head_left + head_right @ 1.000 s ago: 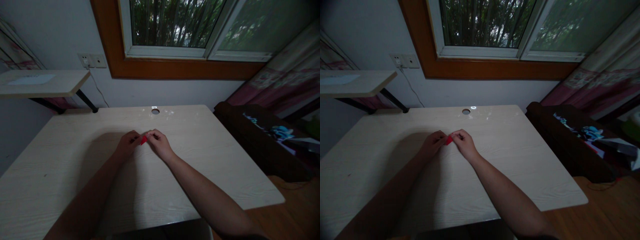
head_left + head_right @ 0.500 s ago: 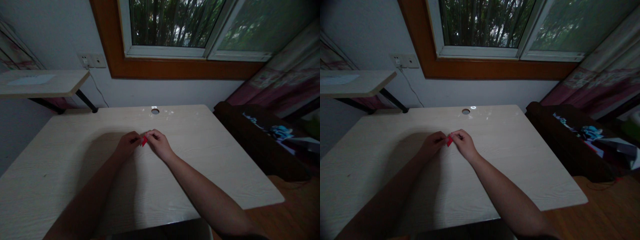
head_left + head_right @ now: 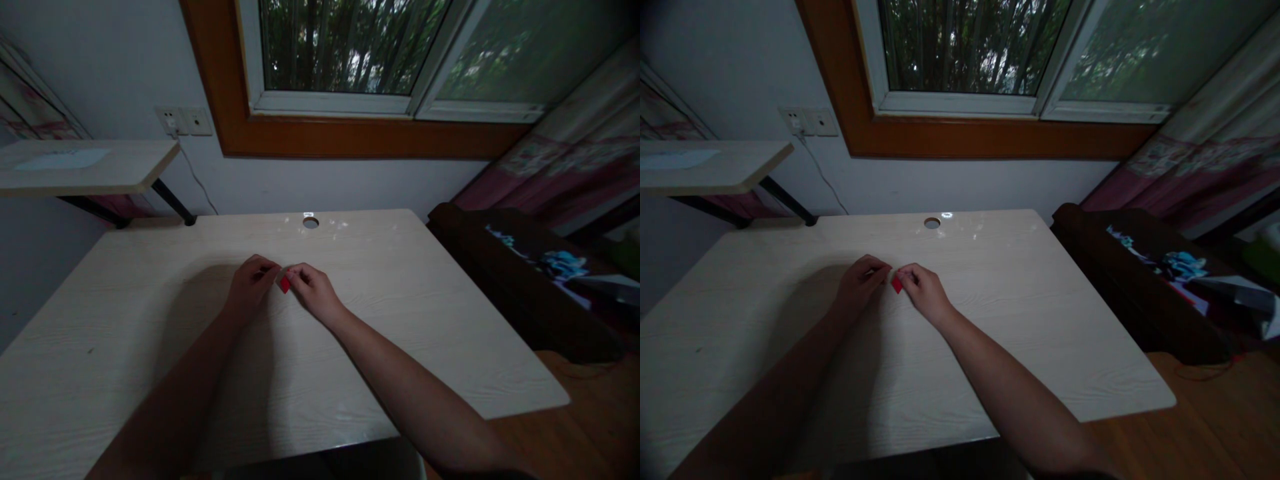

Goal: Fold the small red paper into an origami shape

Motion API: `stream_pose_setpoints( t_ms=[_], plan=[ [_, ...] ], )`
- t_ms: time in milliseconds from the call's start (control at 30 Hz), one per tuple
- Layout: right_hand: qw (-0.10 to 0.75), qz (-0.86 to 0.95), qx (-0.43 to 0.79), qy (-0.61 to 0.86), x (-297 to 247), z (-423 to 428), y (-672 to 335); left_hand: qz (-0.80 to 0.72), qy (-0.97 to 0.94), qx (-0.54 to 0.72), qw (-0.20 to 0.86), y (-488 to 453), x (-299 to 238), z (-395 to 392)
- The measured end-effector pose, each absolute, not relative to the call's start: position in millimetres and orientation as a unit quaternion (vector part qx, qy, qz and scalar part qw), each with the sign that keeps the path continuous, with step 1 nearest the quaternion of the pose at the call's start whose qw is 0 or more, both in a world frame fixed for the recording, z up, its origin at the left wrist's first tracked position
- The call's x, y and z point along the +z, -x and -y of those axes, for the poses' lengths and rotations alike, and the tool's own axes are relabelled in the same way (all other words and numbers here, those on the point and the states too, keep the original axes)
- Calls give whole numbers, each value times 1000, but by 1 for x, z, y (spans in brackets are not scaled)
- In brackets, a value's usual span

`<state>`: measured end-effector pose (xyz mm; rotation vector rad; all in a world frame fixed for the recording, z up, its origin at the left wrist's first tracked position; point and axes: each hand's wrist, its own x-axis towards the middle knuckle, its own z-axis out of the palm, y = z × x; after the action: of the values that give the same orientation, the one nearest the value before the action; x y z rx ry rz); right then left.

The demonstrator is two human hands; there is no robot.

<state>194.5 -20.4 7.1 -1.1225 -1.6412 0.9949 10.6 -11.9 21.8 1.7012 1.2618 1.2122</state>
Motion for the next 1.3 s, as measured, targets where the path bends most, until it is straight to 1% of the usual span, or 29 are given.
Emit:
stream_pose_setpoints(
  t_ms=[233,800,967,1167,1300],
  plan=[
    [437,673,399,443,6,20,-195,-479,-673,455,331,-12,24,12],
    [413,705,368,444,7,17,-196,-478,-683,432,343,-11,18,9],
    [413,691,388,448,7,17,-197,-496,-685,412,339,-10,19,8],
    [435,659,425,443,5,16,-196,-517,-679,396,340,-11,22,8],
    [451,623,465,438,4,16,-195,-522,-662,407,352,-11,23,8]
  ],
)
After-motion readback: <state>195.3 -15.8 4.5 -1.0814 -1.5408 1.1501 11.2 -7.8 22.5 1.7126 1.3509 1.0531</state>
